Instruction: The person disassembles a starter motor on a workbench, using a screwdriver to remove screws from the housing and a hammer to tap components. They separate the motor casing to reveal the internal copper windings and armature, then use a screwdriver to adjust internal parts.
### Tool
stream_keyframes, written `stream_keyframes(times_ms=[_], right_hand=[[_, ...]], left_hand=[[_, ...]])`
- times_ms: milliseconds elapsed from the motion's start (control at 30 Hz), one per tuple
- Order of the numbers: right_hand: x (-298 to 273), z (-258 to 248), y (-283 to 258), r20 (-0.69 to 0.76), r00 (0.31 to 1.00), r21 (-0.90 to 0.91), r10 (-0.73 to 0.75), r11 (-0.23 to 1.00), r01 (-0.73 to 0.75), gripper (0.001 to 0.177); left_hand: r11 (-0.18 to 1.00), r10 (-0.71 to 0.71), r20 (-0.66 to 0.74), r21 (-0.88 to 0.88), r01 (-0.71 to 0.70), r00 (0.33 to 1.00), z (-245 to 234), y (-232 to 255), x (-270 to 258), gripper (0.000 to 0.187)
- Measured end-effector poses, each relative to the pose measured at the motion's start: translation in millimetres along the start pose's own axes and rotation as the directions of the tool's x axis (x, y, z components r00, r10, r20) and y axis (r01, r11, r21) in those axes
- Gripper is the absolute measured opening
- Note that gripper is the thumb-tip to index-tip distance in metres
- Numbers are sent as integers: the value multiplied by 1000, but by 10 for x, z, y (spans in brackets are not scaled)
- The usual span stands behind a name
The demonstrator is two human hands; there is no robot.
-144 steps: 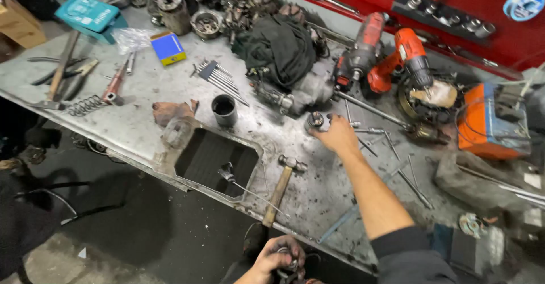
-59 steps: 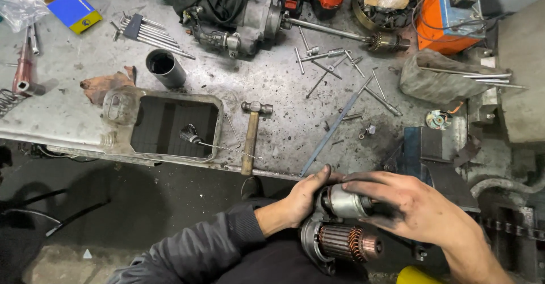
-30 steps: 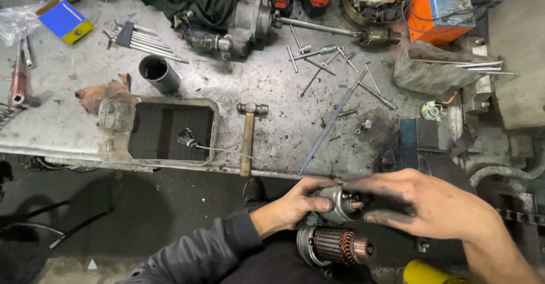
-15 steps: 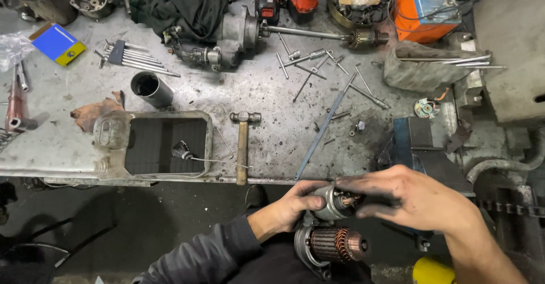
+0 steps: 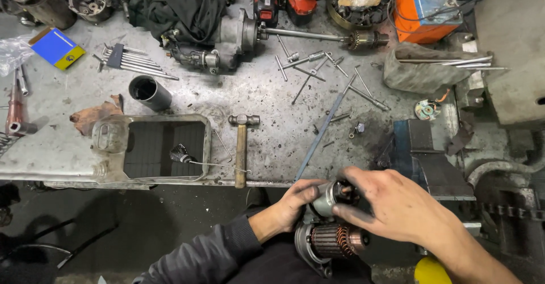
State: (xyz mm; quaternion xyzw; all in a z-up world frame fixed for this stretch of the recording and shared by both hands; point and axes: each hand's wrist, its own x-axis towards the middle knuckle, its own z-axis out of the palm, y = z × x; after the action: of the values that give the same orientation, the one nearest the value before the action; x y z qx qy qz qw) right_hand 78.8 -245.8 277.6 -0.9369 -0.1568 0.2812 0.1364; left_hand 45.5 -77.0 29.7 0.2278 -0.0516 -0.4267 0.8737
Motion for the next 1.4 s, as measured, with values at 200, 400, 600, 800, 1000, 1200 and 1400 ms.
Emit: stream_keyframes(times_ms=[200, 400, 600, 800, 1000, 1200, 1400], right_hand=[[83, 100, -3, -98, 995, -27, -4, 1000, 1, 67], [183, 88, -54, 27, 964, 14, 263, 965, -263, 62], [210, 79, 15, 137, 883, 46, 449, 887, -459, 55], [95, 1133, 1412, -155, 956, 447, 249, 881, -157, 49], [20, 1273, 1469, 158, 782, 828, 602, 351, -437, 43], [13, 1241, 1420, 232, 798, 837, 557, 304, -455, 36], [12, 1190, 1410, 264, 799, 802, 541, 337, -493, 43]], left_hand=[[998, 47, 85, -43, -43, 995, 105, 66, 0, 85], [997, 13, 11, 70, -14, 1000, 86, 64, 3, 80], [985, -133, -204, -132, 108, 970, 320, 144, 97, 92], [969, -224, -202, -152, 196, 953, 345, 5, 237, 99], [978, -205, -254, -26, 205, 945, 450, -34, 268, 103], [961, -277, -286, -83, 264, 917, 540, -9, 215, 100], [930, -349, -346, -12, 368, 871, 749, 264, 96, 108]])
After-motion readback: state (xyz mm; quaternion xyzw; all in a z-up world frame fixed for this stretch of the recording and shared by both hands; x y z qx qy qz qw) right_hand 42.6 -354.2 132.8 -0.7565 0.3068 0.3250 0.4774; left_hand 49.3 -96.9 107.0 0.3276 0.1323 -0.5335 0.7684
